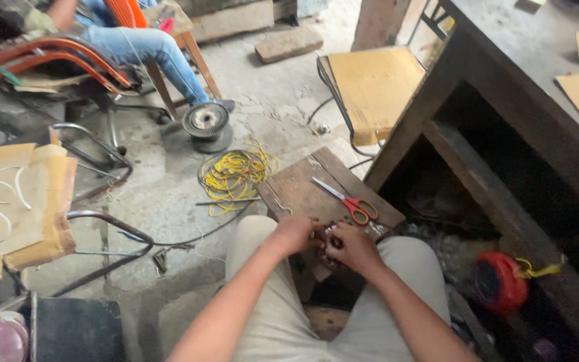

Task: The person winds white wire around the slots of a motor stator, repeatedly threading and pulling the wire through the slots. They use red-handled scissors to cut the wire and continue winding. Another person in the background also winds wire on a separate spool.

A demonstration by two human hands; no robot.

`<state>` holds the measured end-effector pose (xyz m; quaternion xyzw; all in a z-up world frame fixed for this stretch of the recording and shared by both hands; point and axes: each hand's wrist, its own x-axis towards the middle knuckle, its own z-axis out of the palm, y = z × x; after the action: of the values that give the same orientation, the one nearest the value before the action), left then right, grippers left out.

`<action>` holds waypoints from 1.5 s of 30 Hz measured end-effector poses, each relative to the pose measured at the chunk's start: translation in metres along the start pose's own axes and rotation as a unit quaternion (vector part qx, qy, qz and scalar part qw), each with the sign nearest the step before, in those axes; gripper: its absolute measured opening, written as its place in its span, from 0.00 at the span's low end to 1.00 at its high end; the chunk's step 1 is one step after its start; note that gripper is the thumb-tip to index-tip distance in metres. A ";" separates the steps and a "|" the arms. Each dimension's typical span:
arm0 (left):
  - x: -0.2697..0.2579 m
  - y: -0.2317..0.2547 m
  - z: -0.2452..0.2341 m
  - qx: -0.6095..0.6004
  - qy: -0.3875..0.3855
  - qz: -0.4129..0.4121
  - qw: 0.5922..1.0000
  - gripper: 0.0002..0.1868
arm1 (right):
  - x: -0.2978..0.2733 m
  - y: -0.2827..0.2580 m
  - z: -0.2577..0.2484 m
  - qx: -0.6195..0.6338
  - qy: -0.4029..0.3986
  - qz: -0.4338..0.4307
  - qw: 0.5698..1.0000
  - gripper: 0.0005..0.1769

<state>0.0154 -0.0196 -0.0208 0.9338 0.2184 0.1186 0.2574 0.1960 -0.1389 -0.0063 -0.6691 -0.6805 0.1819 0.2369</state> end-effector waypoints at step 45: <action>-0.004 0.013 -0.006 0.049 0.045 0.048 0.997 0.15 | 0.077 0.018 -0.081 0.536 0.074 0.176 0.822 0.22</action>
<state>0.0145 -0.0286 -0.0096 0.9484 0.1902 0.1618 0.1955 0.2576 -0.0675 0.0561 -0.5563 -0.3271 0.5063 0.5720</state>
